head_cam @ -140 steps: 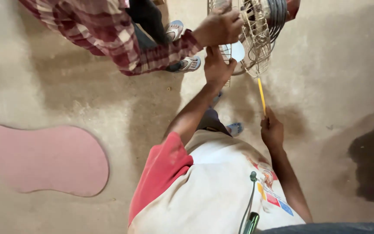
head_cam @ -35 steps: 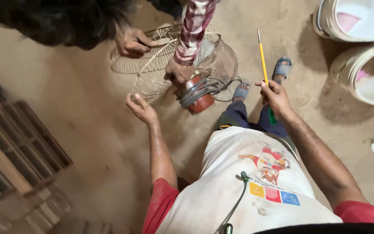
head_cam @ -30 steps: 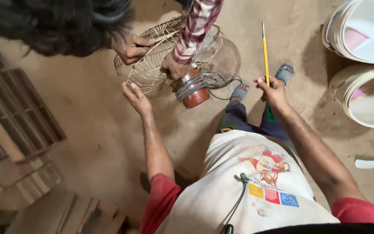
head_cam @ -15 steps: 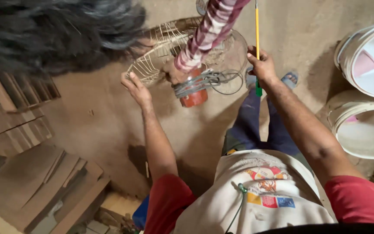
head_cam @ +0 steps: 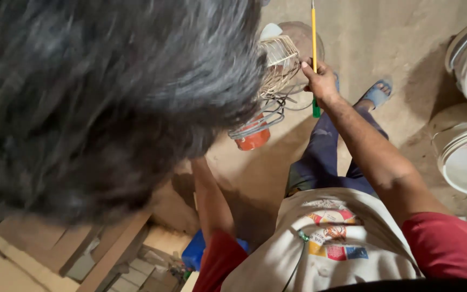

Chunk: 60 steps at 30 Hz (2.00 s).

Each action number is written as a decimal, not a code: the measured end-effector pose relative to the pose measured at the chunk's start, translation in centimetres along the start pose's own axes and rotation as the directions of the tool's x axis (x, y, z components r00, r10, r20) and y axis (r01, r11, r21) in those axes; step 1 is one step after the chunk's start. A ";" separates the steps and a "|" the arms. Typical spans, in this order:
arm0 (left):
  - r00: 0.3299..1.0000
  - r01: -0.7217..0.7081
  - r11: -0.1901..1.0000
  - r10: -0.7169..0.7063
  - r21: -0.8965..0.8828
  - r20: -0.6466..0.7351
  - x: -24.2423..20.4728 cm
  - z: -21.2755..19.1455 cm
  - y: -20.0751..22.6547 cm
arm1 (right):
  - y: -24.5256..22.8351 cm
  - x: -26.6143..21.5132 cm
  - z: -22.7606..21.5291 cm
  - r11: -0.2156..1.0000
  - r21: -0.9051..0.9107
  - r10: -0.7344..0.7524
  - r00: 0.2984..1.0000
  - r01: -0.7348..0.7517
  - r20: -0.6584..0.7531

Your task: The person uses a yellow-handled screwdriver to tighten screws on the wire cage of a standing fan. Another person assists by holding the fan steady. The person rotates around the fan to access different screws and continues tightening them.

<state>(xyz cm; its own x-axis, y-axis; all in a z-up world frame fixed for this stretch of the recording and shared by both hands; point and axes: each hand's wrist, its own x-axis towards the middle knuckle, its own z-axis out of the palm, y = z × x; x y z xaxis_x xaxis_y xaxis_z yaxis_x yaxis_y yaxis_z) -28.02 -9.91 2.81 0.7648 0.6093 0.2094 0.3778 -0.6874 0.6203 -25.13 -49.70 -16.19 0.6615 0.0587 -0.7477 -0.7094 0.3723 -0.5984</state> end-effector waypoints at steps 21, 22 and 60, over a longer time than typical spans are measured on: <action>0.993 -0.004 0.999 0.011 -0.052 0.121 2.0 0.9 1.5 | -3.1 -0.1 0.8 0.985 0.151 0.074 0.996 -0.082 0.055; 0.993 -0.002 0.998 0.009 -0.057 0.121 2.0 0.6 1.4 | -3.0 0.3 0.5 0.976 0.175 0.115 0.990 -0.128 0.086; 0.918 0.349 0.929 -0.310 -0.127 0.249 -24.9 26.2 19.7 | -6.2 -3.4 -12.9 0.973 -0.230 0.075 0.951 -0.005 0.299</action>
<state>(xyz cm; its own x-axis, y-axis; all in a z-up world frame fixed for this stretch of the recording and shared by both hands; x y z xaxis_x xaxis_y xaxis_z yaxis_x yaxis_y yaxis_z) -25.96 -48.93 -9.97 0.7143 0.6740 -0.1884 0.5509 -0.3756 0.7453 -26.14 -64.15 -13.64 0.6487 0.3611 -0.6699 -0.7493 0.1491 -0.6452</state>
